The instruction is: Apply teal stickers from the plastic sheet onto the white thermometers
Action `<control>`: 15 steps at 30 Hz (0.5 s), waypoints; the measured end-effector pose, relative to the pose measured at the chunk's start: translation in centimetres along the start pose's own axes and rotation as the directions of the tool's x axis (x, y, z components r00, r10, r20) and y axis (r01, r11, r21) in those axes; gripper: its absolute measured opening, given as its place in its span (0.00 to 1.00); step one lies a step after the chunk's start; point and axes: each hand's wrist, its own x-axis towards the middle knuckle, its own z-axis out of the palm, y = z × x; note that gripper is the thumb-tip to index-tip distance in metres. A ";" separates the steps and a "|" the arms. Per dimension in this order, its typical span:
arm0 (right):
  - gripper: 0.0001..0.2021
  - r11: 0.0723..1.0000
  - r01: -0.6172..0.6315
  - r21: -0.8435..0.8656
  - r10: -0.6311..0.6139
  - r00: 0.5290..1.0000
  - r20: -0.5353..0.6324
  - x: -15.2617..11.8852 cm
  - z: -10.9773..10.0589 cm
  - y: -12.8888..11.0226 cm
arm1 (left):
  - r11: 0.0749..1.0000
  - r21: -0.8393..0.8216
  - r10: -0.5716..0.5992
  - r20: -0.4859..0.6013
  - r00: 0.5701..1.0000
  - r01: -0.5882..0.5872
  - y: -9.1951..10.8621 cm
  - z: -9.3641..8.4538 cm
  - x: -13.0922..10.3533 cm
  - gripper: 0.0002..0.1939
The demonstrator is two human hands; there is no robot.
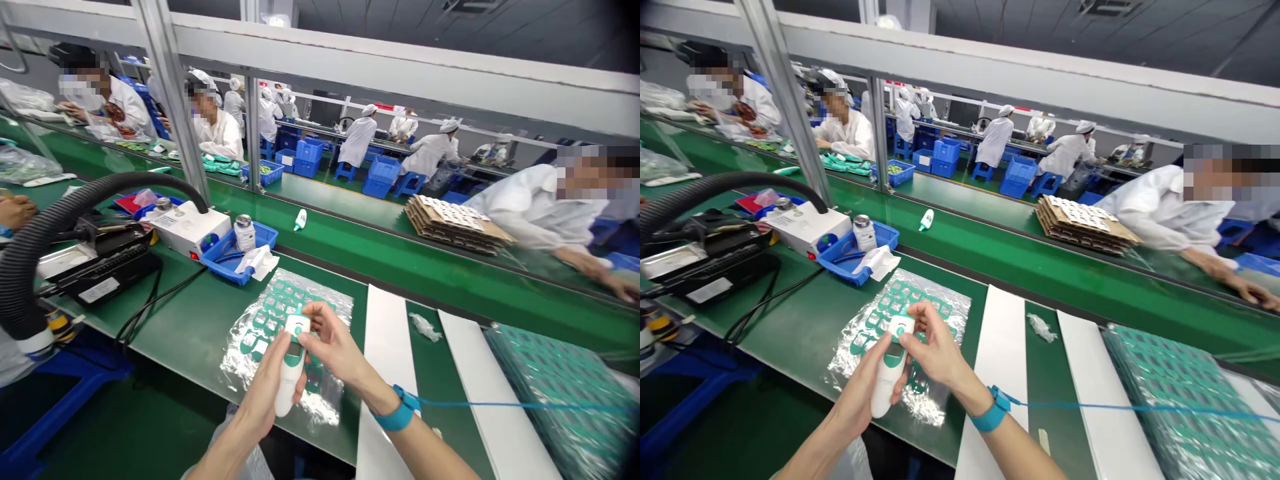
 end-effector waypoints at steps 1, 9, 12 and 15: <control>0.18 1.000 0.014 -0.005 -0.014 1.000 -0.015 -0.3 0.0 0.0 | 1.000 0.015 0.003 0.001 1.000 -0.003 -0.1 0.1 0.1 0.27; 0.14 0.970 0.113 -0.217 -0.142 0.982 -0.126 -3.9 -2.9 0.7 | 0.990 0.122 -0.082 0.034 0.996 0.078 -1.8 2.4 0.8 0.29; 0.12 0.886 0.057 -0.460 -0.101 0.992 -0.073 -4.7 -8.3 0.9 | 0.986 0.119 -0.130 0.110 0.985 0.116 -2.0 3.0 0.8 0.29; 0.08 0.614 -0.221 -0.758 -0.119 0.923 -0.365 -5.2 -15.6 1.5 | 0.985 0.115 -0.146 0.185 0.972 0.126 -1.9 2.9 0.8 0.28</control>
